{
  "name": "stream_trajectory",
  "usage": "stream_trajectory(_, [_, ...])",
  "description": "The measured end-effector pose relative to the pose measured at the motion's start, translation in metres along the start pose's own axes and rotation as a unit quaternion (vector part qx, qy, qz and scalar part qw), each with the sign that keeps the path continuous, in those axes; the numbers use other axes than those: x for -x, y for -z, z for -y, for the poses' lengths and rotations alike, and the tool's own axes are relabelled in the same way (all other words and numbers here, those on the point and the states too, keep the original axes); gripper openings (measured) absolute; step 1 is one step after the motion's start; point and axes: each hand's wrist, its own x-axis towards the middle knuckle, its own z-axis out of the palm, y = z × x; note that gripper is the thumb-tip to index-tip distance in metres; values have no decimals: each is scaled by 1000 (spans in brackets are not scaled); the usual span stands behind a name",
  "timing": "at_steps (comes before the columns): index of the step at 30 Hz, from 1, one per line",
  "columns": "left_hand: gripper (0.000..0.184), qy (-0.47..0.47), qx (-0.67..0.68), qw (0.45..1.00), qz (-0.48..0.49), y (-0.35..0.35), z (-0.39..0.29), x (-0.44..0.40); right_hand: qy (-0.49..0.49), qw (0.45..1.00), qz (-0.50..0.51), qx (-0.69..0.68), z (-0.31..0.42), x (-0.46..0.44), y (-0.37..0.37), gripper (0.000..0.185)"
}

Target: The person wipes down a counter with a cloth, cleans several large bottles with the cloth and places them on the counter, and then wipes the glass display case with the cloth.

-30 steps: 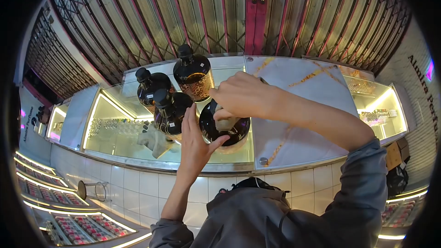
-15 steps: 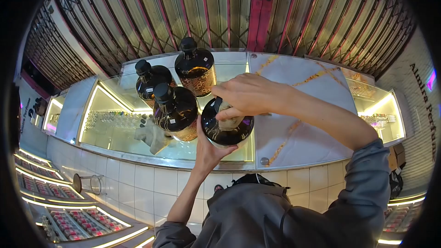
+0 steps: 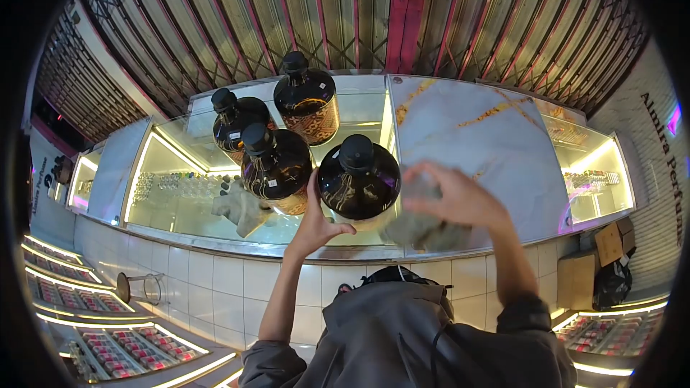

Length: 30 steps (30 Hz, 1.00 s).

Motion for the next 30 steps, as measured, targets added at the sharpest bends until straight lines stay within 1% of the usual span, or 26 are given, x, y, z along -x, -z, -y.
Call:
stream_trajectory(1, [132, 9, 10, 1000, 21, 1, 8, -3, 2, 999, 8, -36, -23, 5, -27, 60])
stream_trajectory(2, [133, 18, 19, 999, 43, 2, 16, -6, 2, 999, 7, -37, -37, 8, -55, 60])
stream_trajectory(4, [134, 41, 37, 994, 94, 1, 29, -7, -20, 997, -71, -35, -49, 12, -103, 60])
stream_trajectory(5, [134, 43, 36, 993, 101, -1, 30, -5, -25, 996, -73, -41, -43, 12, -111, 60])
stream_trajectory(9, [130, 34, 57, 996, 64, -11, 32, 7, -76, 979, -148, -117, -23, 13, -130, 60])
stream_trajectory(10, [130, 32, 57, 995, 72, -14, 27, 9, -81, 977, -154, -121, -23, 14, -127, 60])
stream_trajectory(14, [121, 39, 123, 992, -1, -34, 0, 38, -117, 975, -104, -160, -21, 4, -109, 69])
stream_trajectory(15, [121, 40, 122, 992, -2, -40, -6, 46, -115, 975, -102, -161, -25, -2, -106, 69])
stream_trajectory(19, [114, 27, 66, 992, -104, -67, -25, 78, -10, 967, -101, -233, -62, -38, -103, 69])
stream_trajectory(20, [114, 28, 65, 992, -107, -66, -26, 83, -9, 967, -98, -233, -67, -43, -103, 69])
stream_trajectory(24, [110, 43, 42, 995, -83, -66, -27, 94, 25, 942, -73, -326, -81, -57, -99, 68])
stream_trajectory(25, [105, 53, 40, 994, -87, -63, -19, 94, 25, 942, -74, -327, -78, -53, -100, 68])
stream_trajectory(26, [101, 64, 39, 993, -89, -56, -9, 94, 10, 949, -117, -291, -74, -45, -101, 68])
stream_trajectory(27, [101, 65, 39, 993, -87, -48, -3, 84, -5, 954, -160, -254, -68, -35, -103, 68])
stream_trajectory(29, [88, -13, 111, 989, -100, -36, 5, 56, -36, 954, -239, -177, -59, -15, -116, 69])
stream_trajectory(30, [88, -11, 112, 989, -100, -36, 5, 58, -32, 955, -243, -166, -57, -6, -128, 74])
